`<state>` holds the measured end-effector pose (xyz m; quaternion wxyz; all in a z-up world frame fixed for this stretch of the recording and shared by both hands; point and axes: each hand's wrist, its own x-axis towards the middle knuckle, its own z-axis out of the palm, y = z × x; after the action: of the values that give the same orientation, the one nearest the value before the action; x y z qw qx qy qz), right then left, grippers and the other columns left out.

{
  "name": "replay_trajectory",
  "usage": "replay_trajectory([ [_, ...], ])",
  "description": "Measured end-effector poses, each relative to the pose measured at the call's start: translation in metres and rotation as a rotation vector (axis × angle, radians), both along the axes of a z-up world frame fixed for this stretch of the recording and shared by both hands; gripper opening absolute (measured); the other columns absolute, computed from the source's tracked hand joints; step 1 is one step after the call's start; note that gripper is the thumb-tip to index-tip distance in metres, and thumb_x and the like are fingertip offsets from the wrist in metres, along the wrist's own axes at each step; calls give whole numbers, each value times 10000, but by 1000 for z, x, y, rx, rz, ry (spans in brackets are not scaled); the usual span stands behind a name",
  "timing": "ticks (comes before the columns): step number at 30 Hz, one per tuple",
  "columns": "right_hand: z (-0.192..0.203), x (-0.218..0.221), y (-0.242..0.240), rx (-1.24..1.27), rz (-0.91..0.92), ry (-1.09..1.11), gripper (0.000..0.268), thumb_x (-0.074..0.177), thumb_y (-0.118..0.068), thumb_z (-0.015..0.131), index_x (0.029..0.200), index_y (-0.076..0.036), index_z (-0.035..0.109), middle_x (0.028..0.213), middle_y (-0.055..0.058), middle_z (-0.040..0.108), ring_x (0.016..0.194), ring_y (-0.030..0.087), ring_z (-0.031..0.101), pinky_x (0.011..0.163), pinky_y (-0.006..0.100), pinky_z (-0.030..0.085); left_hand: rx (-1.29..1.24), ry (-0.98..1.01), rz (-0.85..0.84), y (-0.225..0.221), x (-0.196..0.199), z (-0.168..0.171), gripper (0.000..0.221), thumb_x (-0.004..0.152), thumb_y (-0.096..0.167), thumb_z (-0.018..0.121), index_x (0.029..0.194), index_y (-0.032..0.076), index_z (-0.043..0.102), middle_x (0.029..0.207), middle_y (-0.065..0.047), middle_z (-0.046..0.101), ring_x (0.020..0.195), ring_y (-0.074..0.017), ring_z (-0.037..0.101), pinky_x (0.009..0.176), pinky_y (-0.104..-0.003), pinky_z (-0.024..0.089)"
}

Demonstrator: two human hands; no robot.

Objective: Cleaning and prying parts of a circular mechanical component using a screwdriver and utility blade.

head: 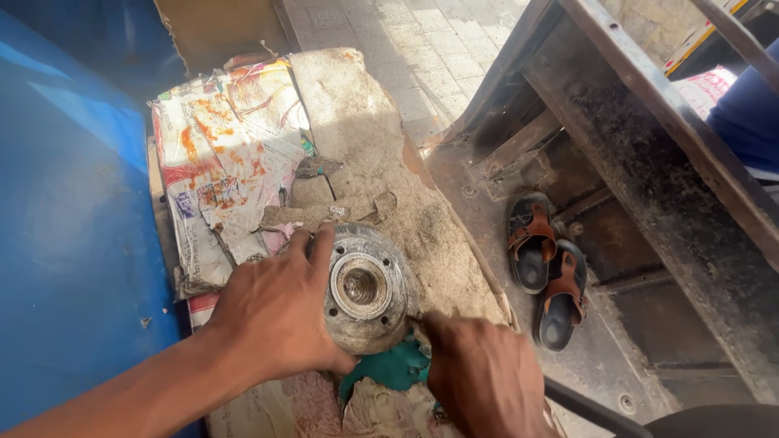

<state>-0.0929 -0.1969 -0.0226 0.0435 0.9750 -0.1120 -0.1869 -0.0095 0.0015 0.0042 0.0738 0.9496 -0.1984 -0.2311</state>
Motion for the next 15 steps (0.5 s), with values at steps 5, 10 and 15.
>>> replay_trajectory([
  [5,3,3,9,101,25,3,333,969,-99,432,1069,-254,709,675,38,691,537,189,670,511,399,555,-56,-43,-39,6,4,-25,1596,457,700,968,1545,-78,98,1498,-380,315,1154,-435,626,976,-429,543],
  [10,-4,-4,3,85,16,7,255,988,-156,501,1015,-263,731,686,39,704,595,193,679,563,393,553,58,70,2,0,0,7,1527,502,637,908,1587,-23,61,1537,-282,347,1206,-391,632,1023,-417,544],
  [15,-12,-2,-9,85,169,-185,189,956,-321,619,1016,-342,796,712,-4,750,628,204,723,566,429,553,-89,-72,-43,0,2,-26,1600,460,714,960,1538,-69,74,1487,-360,321,1204,-435,589,979,-439,525],
])
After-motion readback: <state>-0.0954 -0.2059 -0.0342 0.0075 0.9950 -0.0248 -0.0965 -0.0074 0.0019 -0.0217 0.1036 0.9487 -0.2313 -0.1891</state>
